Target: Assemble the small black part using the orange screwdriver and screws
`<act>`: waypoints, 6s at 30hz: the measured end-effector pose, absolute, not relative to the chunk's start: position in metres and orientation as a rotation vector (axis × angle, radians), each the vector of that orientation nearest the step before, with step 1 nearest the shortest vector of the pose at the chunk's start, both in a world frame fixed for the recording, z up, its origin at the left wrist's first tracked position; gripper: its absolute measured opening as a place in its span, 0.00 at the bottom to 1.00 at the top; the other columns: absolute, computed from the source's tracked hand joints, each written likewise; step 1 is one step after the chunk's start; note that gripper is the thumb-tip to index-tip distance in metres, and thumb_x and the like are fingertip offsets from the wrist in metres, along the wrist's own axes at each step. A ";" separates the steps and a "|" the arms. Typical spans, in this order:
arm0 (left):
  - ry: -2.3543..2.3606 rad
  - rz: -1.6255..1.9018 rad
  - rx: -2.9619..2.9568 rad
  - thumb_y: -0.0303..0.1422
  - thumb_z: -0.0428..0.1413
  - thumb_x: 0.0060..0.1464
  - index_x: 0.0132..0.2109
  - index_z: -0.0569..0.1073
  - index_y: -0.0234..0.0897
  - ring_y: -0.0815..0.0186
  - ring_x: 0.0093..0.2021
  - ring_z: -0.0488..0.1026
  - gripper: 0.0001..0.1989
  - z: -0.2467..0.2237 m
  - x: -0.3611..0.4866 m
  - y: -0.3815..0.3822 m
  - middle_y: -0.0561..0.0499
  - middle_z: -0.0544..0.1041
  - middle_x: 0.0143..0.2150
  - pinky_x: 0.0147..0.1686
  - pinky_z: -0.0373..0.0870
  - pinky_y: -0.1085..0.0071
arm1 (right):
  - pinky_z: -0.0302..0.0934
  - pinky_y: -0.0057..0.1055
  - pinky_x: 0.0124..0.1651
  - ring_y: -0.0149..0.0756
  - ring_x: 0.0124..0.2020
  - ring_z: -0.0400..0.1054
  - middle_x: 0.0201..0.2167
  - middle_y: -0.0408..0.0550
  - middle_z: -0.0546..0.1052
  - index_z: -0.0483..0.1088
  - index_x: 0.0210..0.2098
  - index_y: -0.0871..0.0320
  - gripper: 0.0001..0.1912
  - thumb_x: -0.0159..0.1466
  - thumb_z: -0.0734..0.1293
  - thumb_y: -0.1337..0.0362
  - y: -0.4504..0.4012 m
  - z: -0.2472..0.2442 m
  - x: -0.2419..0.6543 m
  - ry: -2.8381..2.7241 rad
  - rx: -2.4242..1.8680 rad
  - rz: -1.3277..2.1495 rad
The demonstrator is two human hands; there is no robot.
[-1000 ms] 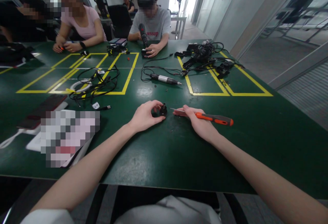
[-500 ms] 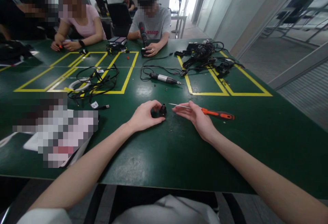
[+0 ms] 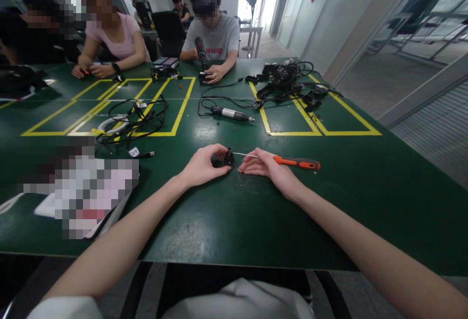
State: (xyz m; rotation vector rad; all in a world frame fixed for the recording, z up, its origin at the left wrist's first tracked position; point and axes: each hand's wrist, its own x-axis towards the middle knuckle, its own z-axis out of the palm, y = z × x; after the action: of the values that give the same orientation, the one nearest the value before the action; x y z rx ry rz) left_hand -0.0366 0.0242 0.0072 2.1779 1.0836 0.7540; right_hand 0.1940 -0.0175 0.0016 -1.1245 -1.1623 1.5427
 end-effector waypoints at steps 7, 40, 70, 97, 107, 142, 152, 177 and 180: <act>1.100 0.754 2.202 0.37 0.68 0.51 0.46 0.76 0.37 0.65 0.37 0.75 0.17 0.003 -0.034 0.024 0.52 0.79 0.39 0.41 0.73 0.67 | 0.69 0.27 0.29 0.33 0.23 0.73 0.23 0.43 0.77 0.71 0.37 0.57 0.20 0.65 0.70 0.45 -0.017 0.011 0.199 -1.079 -1.058 1.529; 1.058 0.641 2.374 0.32 0.63 0.60 0.52 0.73 0.38 0.57 0.47 0.75 0.14 0.000 -0.007 0.010 0.47 0.80 0.47 0.48 0.74 0.59 | 0.65 0.29 0.31 0.33 0.23 0.71 0.22 0.45 0.76 0.73 0.27 0.57 0.23 0.75 0.62 0.54 -0.019 0.019 0.206 -1.870 -1.011 0.314; 0.979 0.666 2.327 0.36 0.59 0.66 0.54 0.76 0.36 0.59 0.47 0.75 0.13 -0.002 -0.016 0.014 0.46 0.81 0.47 0.50 0.73 0.61 | 0.62 0.30 0.32 0.33 0.24 0.69 0.23 0.45 0.74 0.71 0.27 0.56 0.24 0.75 0.60 0.51 -0.014 0.022 0.199 -1.903 -0.998 0.416; 0.964 0.649 2.399 0.38 0.56 0.67 0.54 0.76 0.37 0.58 0.45 0.74 0.13 -0.004 -0.015 0.016 0.46 0.81 0.44 0.51 0.73 0.59 | 0.61 0.29 0.31 0.32 0.22 0.67 0.21 0.43 0.72 0.70 0.26 0.58 0.30 0.74 0.59 0.42 -0.003 0.040 0.201 -2.033 -1.064 0.675; 0.960 0.620 2.393 0.37 0.57 0.68 0.55 0.75 0.36 0.58 0.45 0.74 0.13 -0.003 -0.017 0.014 0.46 0.81 0.45 0.50 0.72 0.59 | 0.58 0.30 0.32 0.32 0.24 0.66 0.21 0.44 0.72 0.67 0.22 0.57 0.31 0.75 0.58 0.44 0.001 0.049 0.199 -2.127 -0.997 0.561; 0.952 0.677 2.319 0.41 0.61 0.64 0.46 0.73 0.38 0.61 0.43 0.73 0.12 -0.001 -0.022 0.013 0.49 0.77 0.43 0.45 0.71 0.64 | 0.75 0.34 0.33 0.35 0.27 0.76 0.31 0.48 0.83 0.81 0.38 0.57 0.18 0.57 0.81 0.52 -0.019 0.025 0.197 -1.479 -0.946 0.985; 1.008 0.674 2.301 0.43 0.66 0.58 0.39 0.70 0.38 0.64 0.38 0.72 0.16 -0.001 -0.024 0.014 0.52 0.75 0.39 0.38 0.67 0.68 | 0.75 0.30 0.34 0.32 0.26 0.76 0.30 0.45 0.82 0.73 0.38 0.56 0.19 0.61 0.78 0.50 -0.025 0.018 0.188 -1.401 -0.809 1.155; 0.831 0.611 2.295 0.37 0.58 0.67 0.53 0.76 0.38 0.59 0.52 0.74 0.12 0.001 -0.023 0.013 0.45 0.78 0.51 0.56 0.72 0.60 | 0.70 0.30 0.29 0.30 0.23 0.72 0.28 0.44 0.77 0.75 0.36 0.57 0.20 0.68 0.71 0.45 -0.025 0.023 0.189 -1.507 -0.849 1.086; 0.823 0.588 2.311 0.37 0.56 0.68 0.53 0.77 0.38 0.59 0.52 0.74 0.11 0.002 -0.022 0.013 0.44 0.77 0.52 0.56 0.72 0.60 | 0.72 0.31 0.31 0.31 0.24 0.74 0.30 0.44 0.79 0.73 0.42 0.56 0.20 0.66 0.73 0.45 -0.026 0.021 0.189 -1.464 -0.809 1.143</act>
State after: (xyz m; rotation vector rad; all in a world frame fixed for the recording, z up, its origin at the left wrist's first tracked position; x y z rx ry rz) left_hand -0.0220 0.0125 0.0021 2.3107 0.8229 0.5884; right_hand 0.1886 -0.0257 0.0214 -0.8090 -1.4636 1.1428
